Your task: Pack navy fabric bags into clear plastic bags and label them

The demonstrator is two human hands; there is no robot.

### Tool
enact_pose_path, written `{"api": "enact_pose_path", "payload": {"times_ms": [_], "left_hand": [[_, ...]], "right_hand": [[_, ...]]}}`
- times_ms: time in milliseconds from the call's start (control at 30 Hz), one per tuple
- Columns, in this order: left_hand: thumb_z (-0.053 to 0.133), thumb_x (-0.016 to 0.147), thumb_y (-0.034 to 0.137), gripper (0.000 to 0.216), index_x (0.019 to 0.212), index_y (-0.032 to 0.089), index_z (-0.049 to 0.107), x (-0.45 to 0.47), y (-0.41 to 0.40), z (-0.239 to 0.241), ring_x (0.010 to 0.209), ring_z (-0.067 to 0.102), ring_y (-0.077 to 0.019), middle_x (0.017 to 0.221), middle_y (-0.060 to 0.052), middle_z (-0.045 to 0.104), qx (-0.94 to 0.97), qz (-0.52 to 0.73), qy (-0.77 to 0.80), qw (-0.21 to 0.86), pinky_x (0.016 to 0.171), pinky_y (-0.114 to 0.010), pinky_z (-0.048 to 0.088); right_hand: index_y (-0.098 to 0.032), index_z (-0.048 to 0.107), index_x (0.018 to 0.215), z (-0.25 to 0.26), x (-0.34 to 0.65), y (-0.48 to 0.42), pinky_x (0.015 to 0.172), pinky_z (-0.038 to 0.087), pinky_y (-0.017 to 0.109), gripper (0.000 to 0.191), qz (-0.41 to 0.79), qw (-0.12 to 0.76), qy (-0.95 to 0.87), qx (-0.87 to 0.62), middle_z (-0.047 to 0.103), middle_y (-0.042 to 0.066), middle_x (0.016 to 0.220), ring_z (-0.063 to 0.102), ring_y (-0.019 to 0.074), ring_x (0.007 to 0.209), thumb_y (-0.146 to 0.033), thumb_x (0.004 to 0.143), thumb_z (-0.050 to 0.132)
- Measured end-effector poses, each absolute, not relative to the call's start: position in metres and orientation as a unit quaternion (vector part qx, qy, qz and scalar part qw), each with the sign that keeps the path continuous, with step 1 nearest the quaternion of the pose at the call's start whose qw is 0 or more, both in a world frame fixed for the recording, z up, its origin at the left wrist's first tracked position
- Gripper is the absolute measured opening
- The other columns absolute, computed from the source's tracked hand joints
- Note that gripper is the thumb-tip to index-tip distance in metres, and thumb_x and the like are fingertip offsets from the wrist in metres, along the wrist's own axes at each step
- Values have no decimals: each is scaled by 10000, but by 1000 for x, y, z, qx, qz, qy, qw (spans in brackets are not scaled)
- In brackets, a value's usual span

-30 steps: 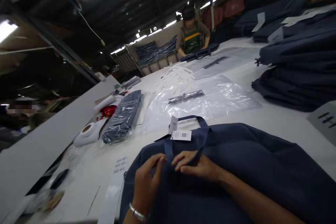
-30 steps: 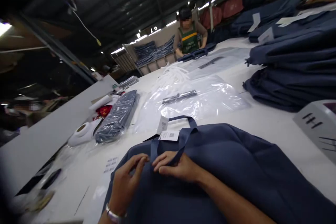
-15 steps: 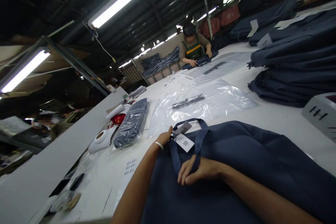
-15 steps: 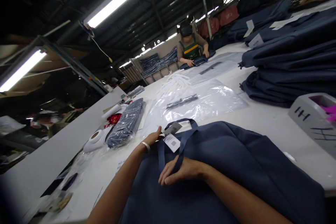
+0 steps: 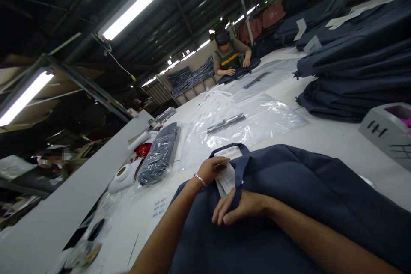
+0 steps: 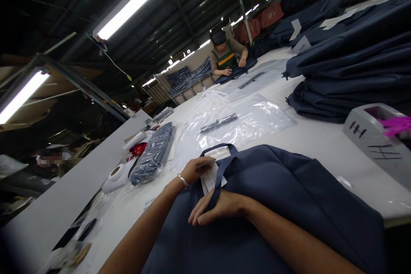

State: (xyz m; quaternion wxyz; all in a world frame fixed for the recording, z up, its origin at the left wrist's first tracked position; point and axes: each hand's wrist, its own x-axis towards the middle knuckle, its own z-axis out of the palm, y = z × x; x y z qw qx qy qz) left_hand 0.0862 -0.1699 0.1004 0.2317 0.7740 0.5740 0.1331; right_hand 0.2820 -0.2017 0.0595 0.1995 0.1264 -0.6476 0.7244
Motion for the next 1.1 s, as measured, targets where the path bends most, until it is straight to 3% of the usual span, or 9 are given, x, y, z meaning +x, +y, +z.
{"api": "enact_pose_path", "payload": {"times_ms": [167,233,367,467,633,800,933,1033,1100], "left_hand": [[724,768,326,549,1301,277,602,86,-201,93,1392,392,-332,1532,-83,421,838,22,511,188,1152,-507,320],[689,802,289,541,1330,291,569,84,-206,89,1428,324,-346,1555,-94,376,848,-8,511,138,1148,-561,299],[400,962,198,466,1422,254,456,83,-212,87,1323,444,-283,1477,-132,452,861,-44,507,-5,1078,-488,398],[315,990,222,461,1437,224,426,83,-216,86,1120,547,-258,1318,-146,561,858,-42,510,-29,954,-449,477],[379,979,219,413,1378,218,484,75,-221,79,974,582,-206,1146,-96,623,880,-51,471,-22,868,-344,511],[514,935,266,472,1403,248,450,69,-225,76,1041,586,-190,1228,-72,602,904,-63,422,6,917,-305,493],[503,940,293,453,1388,228,483,73,-230,78,1046,568,-227,1197,-99,612,904,-61,423,-3,921,-364,480],[511,937,295,419,1355,264,524,74,-233,78,1067,562,-233,1192,-89,620,896,-27,444,-9,960,-413,465],[528,928,260,403,1331,277,545,71,-237,79,1118,555,-216,1241,-73,611,891,2,455,-6,999,-402,462]], "right_hand": [[-184,776,1006,59,281,-200,1010,451,370,314,705,215,-660,144,715,92,1141,644,229,1077,-438,836,705],[-193,769,1032,61,282,-200,1033,431,379,323,694,213,-672,143,699,90,1181,631,234,1110,-447,847,692],[-215,745,1100,62,285,-198,1046,415,383,316,665,201,-704,148,666,86,1250,615,237,1147,-422,873,669],[-224,735,1119,63,287,-199,1003,451,374,310,669,187,-704,148,628,86,1309,599,245,1173,-397,868,681],[-206,741,1095,59,288,-203,870,539,344,312,738,178,-640,115,608,117,1320,621,253,1115,-383,839,720],[-158,747,1060,52,286,-204,788,585,350,304,815,256,-518,43,673,144,1173,645,258,1043,-378,857,698],[-163,749,1057,53,289,-208,812,585,354,273,705,326,-630,4,707,123,1100,681,224,928,-350,872,679],[-186,747,1057,54,290,-210,948,533,392,231,547,421,-722,-42,739,101,1016,675,238,997,-299,867,681],[-203,751,1043,52,289,-209,1010,492,428,213,503,443,-737,-91,733,95,1062,657,255,1059,-298,880,653]]}}
